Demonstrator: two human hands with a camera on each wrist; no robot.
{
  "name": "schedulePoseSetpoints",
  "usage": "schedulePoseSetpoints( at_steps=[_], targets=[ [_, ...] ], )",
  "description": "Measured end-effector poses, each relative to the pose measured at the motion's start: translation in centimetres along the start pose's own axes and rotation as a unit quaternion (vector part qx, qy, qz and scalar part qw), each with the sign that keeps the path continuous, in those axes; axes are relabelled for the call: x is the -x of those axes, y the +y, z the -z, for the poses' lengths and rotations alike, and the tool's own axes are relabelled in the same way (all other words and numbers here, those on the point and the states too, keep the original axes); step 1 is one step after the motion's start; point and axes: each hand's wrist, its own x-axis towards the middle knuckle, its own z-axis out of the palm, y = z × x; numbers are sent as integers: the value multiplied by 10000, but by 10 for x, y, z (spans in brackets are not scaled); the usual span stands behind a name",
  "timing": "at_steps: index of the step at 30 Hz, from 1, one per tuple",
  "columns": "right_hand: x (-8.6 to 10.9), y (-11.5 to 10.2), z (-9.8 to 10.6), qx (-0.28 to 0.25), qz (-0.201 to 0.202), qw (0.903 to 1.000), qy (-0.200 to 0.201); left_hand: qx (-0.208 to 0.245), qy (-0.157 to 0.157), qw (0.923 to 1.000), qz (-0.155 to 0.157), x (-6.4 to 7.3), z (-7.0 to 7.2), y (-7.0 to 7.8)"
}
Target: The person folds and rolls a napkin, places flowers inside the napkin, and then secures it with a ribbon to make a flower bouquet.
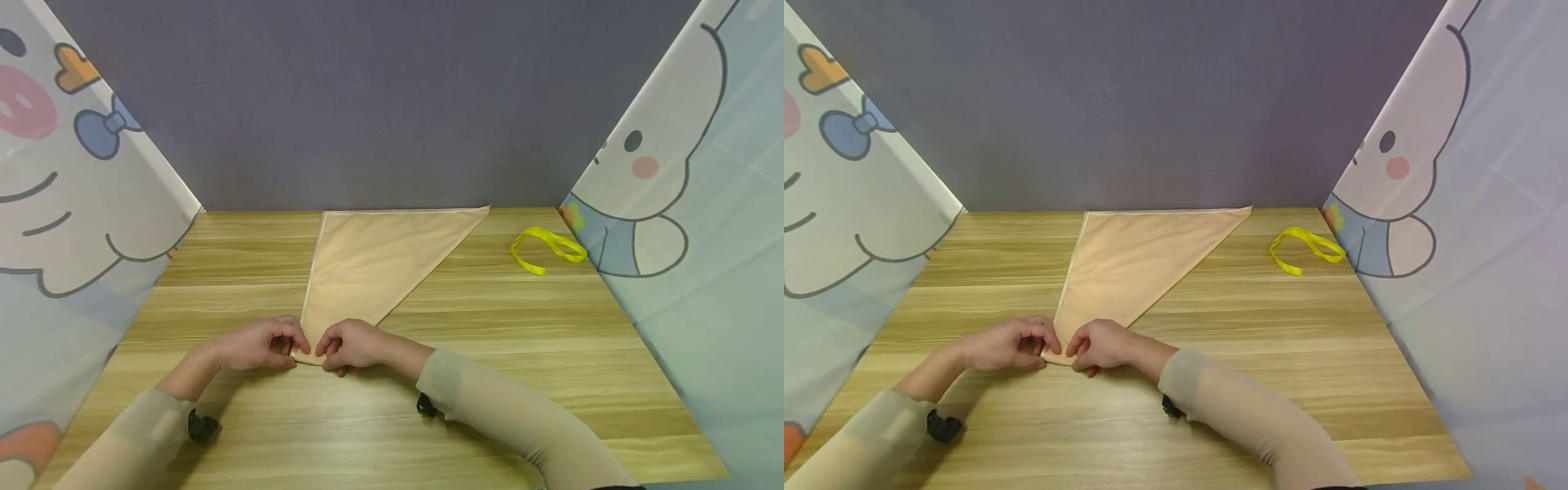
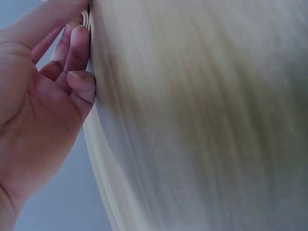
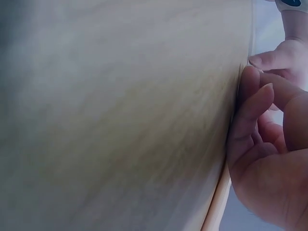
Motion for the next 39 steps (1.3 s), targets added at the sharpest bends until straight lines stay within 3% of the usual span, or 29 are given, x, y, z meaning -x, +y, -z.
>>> schedulePoseSetpoints(
  at_steps=[6,18,27,32,39],
  targets=[
    [2,-1,-1,-2,-42,10000,60,-78,181,9997,-151,-3,2,-2],
    [4,1,1,590,104,9976,358,601,329,9952,705,-12,4,-5],
    [5,3,4,335,349,9980,413,320,540,9937,933,-19,1,-1],
    [4,4,6,255,250,9988,335,121,678,9922,1037,-22,-1,1],
    [4,4,7,816,356,9953,384,59,1014,9900,976,-25,-7,3]
  ],
)
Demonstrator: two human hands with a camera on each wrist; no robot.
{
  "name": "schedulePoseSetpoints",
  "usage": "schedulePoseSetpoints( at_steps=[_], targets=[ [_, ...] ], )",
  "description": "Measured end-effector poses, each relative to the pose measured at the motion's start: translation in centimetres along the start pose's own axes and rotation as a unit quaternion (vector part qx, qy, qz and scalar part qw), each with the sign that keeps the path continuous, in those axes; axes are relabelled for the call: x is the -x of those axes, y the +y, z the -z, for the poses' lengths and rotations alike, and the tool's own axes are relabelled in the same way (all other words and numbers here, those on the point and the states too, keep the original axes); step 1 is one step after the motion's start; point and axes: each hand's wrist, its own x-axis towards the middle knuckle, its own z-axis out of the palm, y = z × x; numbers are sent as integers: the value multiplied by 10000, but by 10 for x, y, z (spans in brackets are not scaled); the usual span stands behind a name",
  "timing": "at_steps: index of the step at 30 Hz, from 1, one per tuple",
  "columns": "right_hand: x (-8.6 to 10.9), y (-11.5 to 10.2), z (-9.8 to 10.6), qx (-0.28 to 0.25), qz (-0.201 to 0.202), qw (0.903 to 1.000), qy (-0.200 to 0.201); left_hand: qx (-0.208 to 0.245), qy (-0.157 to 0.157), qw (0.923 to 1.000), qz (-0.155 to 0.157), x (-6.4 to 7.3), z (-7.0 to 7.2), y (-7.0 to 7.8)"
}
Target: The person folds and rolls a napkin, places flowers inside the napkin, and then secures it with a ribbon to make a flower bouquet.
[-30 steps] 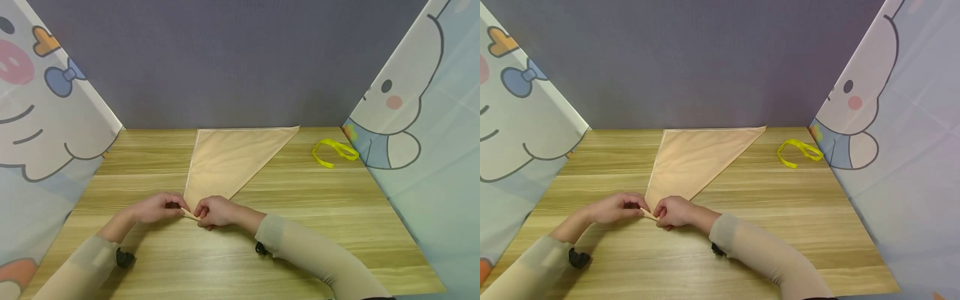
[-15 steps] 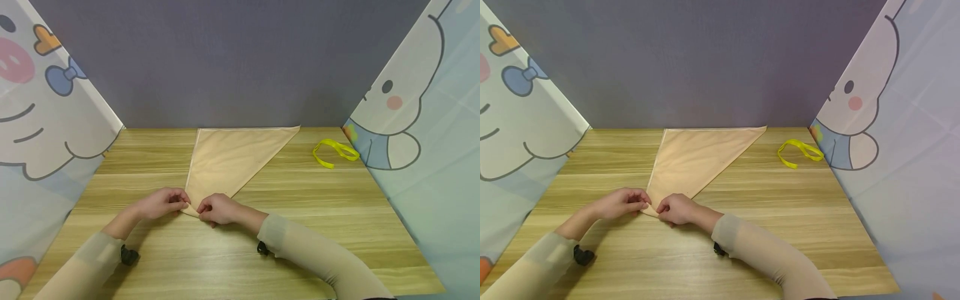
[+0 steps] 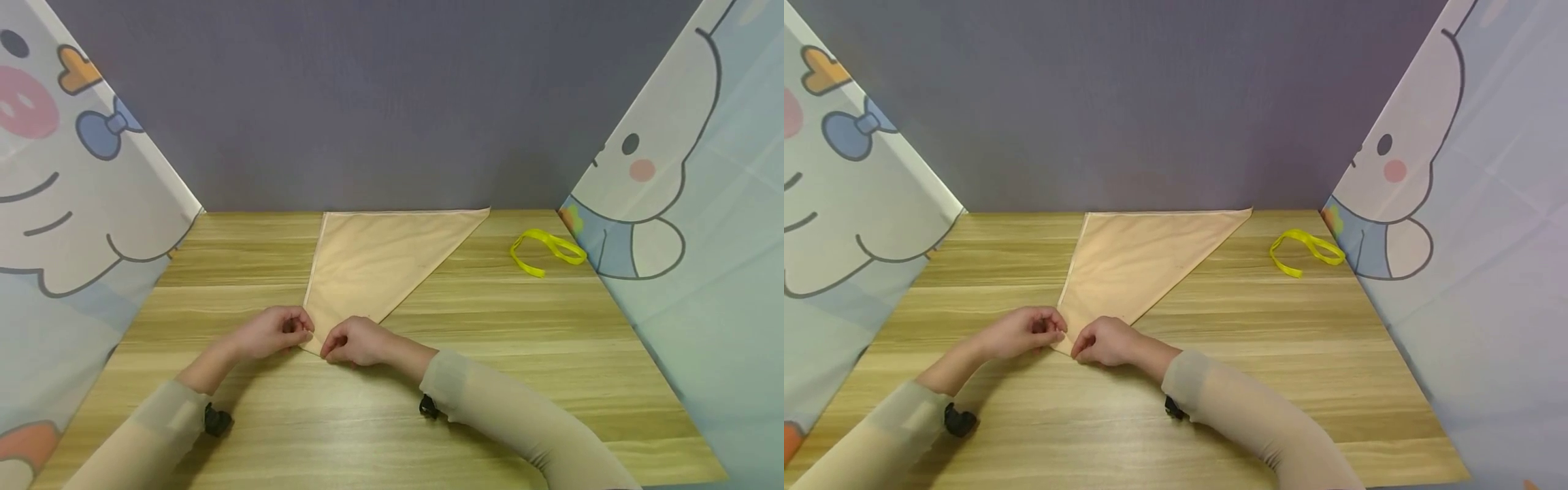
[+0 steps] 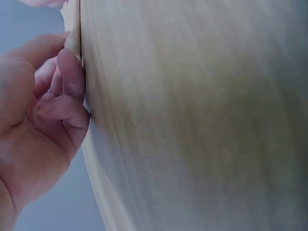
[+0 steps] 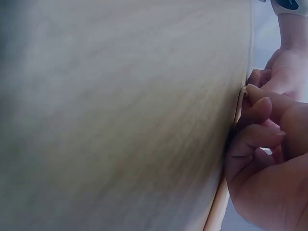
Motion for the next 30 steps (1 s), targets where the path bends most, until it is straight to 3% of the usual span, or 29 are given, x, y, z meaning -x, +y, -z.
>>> schedulePoseSetpoints(
  at_steps=[6,15,20,30],
  targets=[
    [0,0,-3,321,35,9995,62,-92,140,9994,-299,0,-2,-4],
    [-2,-1,-2,558,-74,9982,194,-211,-356,9955,-850,4,8,-6],
    [-1,-1,0,534,-109,9984,123,-85,-660,9944,-824,6,13,-7],
    [-1,0,1,568,-55,9984,36,-561,-415,9938,-865,3,15,-9]
  ],
)
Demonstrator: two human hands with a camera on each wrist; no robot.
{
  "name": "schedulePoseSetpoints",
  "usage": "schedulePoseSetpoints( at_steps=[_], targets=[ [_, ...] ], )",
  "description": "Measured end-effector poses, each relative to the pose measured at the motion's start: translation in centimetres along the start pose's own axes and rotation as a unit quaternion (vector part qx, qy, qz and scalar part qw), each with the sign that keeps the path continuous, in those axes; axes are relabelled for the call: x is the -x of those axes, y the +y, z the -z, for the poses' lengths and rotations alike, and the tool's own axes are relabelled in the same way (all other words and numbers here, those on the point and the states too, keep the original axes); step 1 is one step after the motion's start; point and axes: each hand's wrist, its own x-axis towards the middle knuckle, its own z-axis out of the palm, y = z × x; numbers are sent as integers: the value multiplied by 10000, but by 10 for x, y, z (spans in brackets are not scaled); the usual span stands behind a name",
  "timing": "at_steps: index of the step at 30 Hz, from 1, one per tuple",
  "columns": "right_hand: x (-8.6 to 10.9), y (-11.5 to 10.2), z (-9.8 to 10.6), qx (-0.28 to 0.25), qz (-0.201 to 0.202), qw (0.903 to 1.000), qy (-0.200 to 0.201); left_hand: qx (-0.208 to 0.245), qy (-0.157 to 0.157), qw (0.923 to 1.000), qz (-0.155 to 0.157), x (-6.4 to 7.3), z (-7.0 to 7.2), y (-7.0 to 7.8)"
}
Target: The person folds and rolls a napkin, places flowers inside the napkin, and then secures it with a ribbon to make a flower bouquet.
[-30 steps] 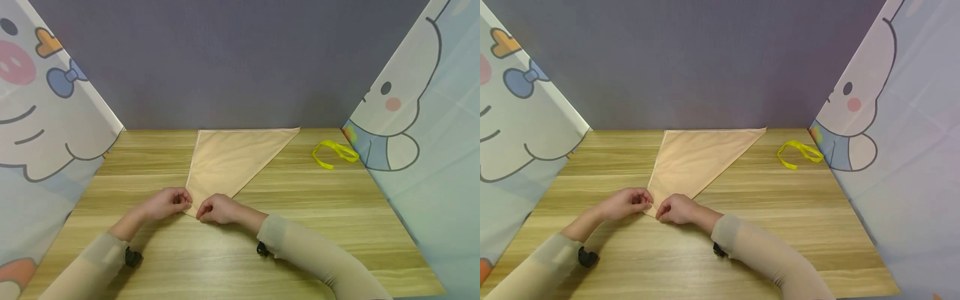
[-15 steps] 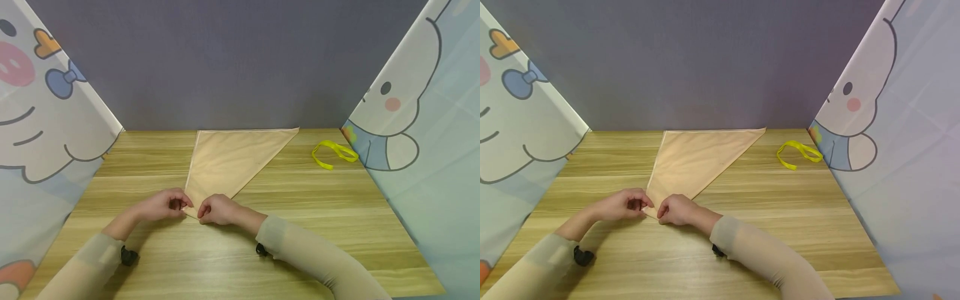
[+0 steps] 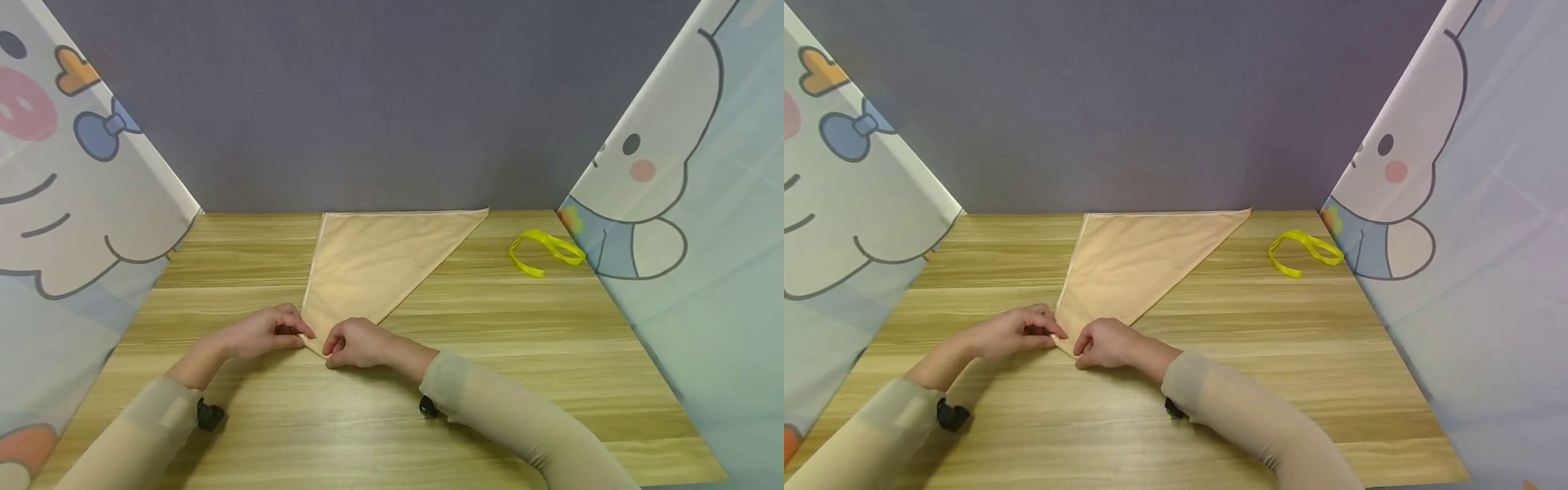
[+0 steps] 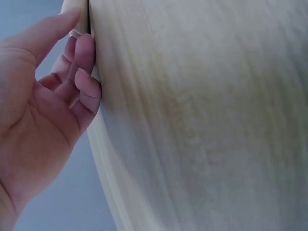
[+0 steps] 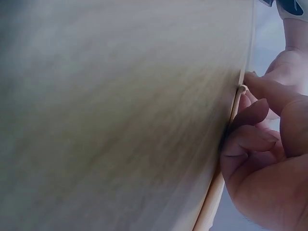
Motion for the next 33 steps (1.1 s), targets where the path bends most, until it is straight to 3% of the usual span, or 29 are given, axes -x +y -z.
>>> schedulePoseSetpoints(
  at_steps=[16,25,33],
  targets=[
    [0,1,2,870,313,9954,232,72,35,9999,-146,-12,3,-6],
    [3,5,5,519,204,9976,403,43,340,9974,632,-16,-1,1],
    [3,10,7,161,257,9990,343,243,547,9940,914,-24,-7,5]
  ],
)
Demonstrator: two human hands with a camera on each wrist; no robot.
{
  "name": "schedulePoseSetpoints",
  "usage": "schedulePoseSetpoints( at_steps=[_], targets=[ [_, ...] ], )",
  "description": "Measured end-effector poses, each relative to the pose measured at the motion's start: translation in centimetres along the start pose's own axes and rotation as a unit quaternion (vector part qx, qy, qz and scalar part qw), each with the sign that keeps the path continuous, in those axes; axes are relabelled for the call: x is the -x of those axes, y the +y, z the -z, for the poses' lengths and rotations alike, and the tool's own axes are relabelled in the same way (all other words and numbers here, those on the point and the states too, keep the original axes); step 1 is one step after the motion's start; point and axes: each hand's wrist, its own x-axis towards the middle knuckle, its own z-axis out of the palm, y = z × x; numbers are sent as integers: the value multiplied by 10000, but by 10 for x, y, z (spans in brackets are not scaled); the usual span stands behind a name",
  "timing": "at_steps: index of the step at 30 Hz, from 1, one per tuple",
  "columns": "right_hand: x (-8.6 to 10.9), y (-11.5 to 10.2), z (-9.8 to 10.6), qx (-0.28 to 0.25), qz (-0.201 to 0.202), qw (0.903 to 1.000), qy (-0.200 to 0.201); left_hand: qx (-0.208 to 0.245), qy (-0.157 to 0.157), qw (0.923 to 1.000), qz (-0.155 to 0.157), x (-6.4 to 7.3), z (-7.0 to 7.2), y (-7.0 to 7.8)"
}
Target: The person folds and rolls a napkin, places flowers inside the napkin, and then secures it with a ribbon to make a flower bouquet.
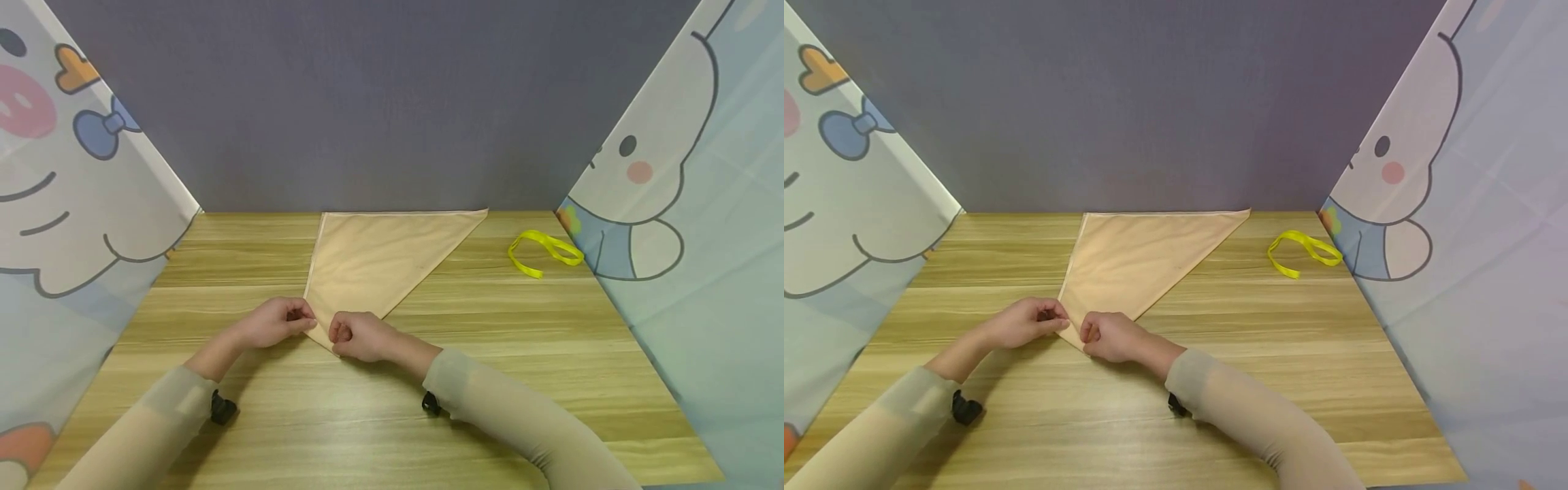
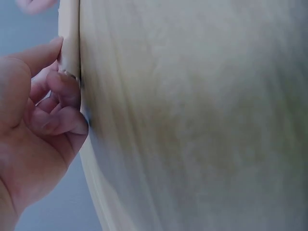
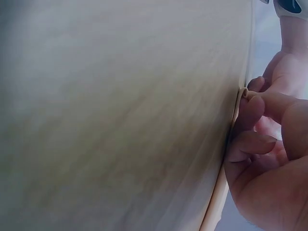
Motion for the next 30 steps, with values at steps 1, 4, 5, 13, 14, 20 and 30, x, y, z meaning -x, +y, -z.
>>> schedulePoseSetpoints(
  at_steps=[1,4,5,13,14,20,30],
  targets=[
    [0,1,0,-72,24,10000,-5,50,11,10000,14,0,-1,1],
    [1,1,1,-297,7,9995,-61,126,73,9999,-11,-1,-2,2],
    [1,1,2,-377,-41,9992,-83,143,93,9998,-38,-2,-2,3],
    [0,-3,2,-365,-309,9988,-112,45,85,9994,-334,-2,-2,1],
    [0,-3,2,-330,-312,9989,-93,-9,91,9992,-393,-1,-1,0],
    [0,-3,1,-188,-266,9995,-26,-95,18,9974,-713,4,3,-10],
    [0,-2,2,-380,-293,9988,-72,-97,-371,9961,-798,4,11,-16]
  ],
)
